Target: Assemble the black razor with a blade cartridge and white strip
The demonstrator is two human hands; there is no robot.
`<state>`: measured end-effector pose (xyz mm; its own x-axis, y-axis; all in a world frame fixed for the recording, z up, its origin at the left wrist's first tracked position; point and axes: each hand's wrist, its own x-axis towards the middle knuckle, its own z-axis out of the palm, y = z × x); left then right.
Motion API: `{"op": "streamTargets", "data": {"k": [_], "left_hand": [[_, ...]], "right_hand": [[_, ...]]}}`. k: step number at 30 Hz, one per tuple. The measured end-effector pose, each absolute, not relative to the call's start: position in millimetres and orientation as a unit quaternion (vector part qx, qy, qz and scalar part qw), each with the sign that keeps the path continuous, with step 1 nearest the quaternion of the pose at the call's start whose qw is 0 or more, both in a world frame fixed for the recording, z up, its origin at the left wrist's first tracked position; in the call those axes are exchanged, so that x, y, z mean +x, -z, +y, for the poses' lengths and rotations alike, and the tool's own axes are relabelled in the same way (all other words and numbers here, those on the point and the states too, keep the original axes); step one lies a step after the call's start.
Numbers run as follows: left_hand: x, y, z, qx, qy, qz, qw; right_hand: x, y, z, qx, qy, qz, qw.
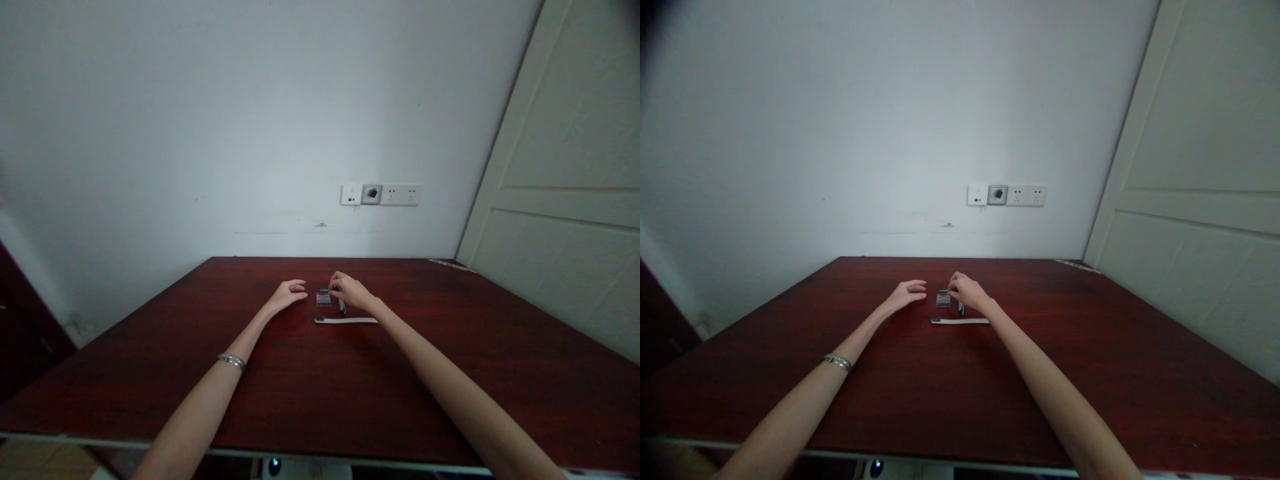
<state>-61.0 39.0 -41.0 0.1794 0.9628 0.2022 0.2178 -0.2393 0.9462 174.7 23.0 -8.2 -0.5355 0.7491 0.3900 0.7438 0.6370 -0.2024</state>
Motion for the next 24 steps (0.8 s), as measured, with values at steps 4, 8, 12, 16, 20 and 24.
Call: {"op": "streamTargets", "data": {"k": [4, 8, 12, 16, 20, 24], "left_hand": [[-49.6, 46.1, 38.7, 0.656, -0.452, 0.453, 0.399], [-48.2, 47.3, 38.3, 0.658, -0.458, 0.460, 0.381], [-49.3, 48.6, 39.9, 0.666, -0.454, 0.459, 0.375], [-49.8, 52.0, 43.3, 0.682, -0.446, 0.451, 0.363], [-50.7, 55.4, 46.1, 0.700, -0.441, 0.445, 0.342], [-51.6, 57.9, 48.1, 0.706, -0.437, 0.447, 0.333]], "right_hand": [[171.9, 11.1, 30.5, -0.425, -0.006, -0.890, 0.167], [166.9, 11.0, 37.6, -0.438, -0.010, -0.888, 0.142], [164.1, 10.7, 41.1, -0.448, -0.010, -0.885, 0.129], [164.8, 11.0, 41.2, -0.453, -0.014, -0.883, 0.120], [165.3, 12.0, 41.2, -0.453, -0.013, -0.884, 0.115], [165.6, 13.5, 43.0, -0.451, -0.014, -0.885, 0.115]]}}
